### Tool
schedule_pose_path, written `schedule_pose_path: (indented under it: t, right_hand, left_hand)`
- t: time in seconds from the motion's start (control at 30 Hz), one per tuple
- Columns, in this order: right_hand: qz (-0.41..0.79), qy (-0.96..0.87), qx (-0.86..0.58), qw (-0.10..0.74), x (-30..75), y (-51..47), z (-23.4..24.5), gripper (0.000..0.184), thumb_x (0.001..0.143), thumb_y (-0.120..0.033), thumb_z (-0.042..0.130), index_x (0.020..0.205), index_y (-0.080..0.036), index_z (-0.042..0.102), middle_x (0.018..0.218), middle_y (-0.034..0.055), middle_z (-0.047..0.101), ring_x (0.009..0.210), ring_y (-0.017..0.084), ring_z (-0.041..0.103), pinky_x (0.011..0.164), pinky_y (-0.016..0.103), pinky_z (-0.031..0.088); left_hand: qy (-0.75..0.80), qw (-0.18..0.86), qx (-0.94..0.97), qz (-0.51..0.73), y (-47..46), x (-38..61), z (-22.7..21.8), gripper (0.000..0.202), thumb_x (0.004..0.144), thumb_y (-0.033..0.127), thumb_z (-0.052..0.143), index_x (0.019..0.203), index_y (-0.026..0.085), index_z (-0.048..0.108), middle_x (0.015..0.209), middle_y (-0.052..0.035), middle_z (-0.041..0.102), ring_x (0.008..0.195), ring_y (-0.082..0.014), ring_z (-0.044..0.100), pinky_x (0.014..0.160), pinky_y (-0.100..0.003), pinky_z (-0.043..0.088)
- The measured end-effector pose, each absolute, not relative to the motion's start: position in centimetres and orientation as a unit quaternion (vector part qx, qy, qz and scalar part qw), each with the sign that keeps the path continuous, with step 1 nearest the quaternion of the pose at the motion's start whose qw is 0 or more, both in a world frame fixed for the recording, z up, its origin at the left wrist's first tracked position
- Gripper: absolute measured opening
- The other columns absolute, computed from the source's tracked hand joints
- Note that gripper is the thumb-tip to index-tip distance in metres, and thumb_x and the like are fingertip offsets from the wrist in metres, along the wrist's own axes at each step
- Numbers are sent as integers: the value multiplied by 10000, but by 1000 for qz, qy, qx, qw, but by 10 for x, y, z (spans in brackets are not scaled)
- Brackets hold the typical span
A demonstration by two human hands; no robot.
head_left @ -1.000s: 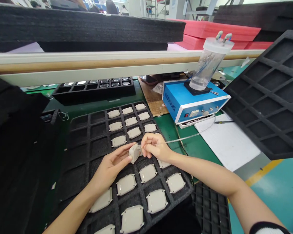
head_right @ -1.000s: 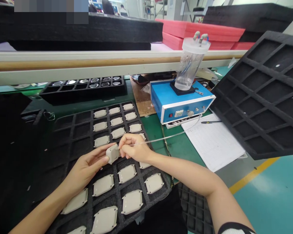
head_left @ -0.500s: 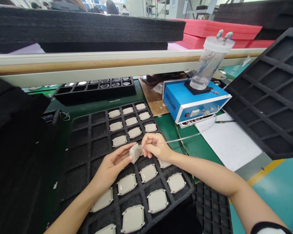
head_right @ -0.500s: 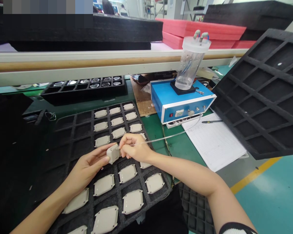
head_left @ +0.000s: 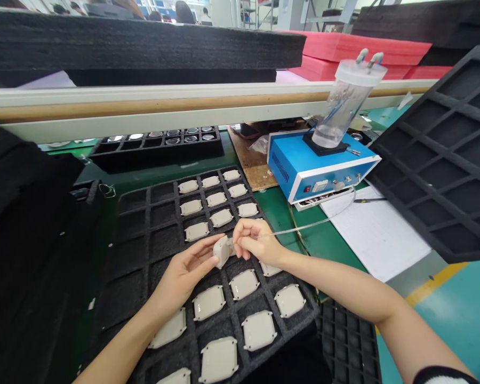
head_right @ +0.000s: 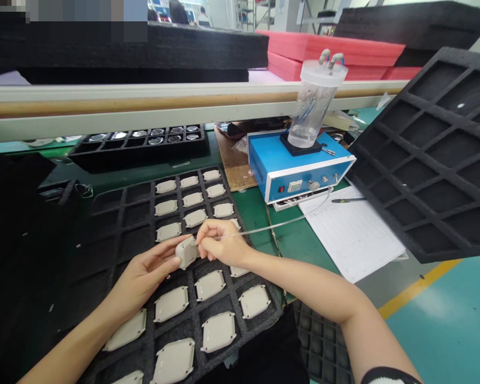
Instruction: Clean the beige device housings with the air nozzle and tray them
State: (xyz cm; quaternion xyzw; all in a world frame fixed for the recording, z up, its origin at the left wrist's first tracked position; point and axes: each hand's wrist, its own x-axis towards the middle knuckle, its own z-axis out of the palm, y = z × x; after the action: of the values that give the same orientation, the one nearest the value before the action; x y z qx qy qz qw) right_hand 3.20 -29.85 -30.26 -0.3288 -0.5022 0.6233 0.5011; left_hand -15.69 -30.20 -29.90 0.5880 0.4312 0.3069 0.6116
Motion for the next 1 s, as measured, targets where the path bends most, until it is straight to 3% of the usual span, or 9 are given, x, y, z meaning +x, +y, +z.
schedule_pose_path:
  t: [0.37,1.0]
  right_hand:
    - [625,-500,-336,496,32,-299,-300,81,589,-130,465,647,-161,514,448,-61,551,342,56,438,357,159,351]
    - [622,-504,-337,495,32,-298,-302,88,591,-132,466,658,-158,518,456,-56,554,348,58,443,358,158,352]
  left_hand:
    - [438,596,601,305,-303,-155,-295,509,765,402,651,1204,158,567,1228,-127,614,1121,-286,575,987,-373,432]
    - [423,610,597,304,-303,-156,-297,473,789,361,639,1212,169,549,1276,-111,582,1173,-271,537,1028,-366,392]
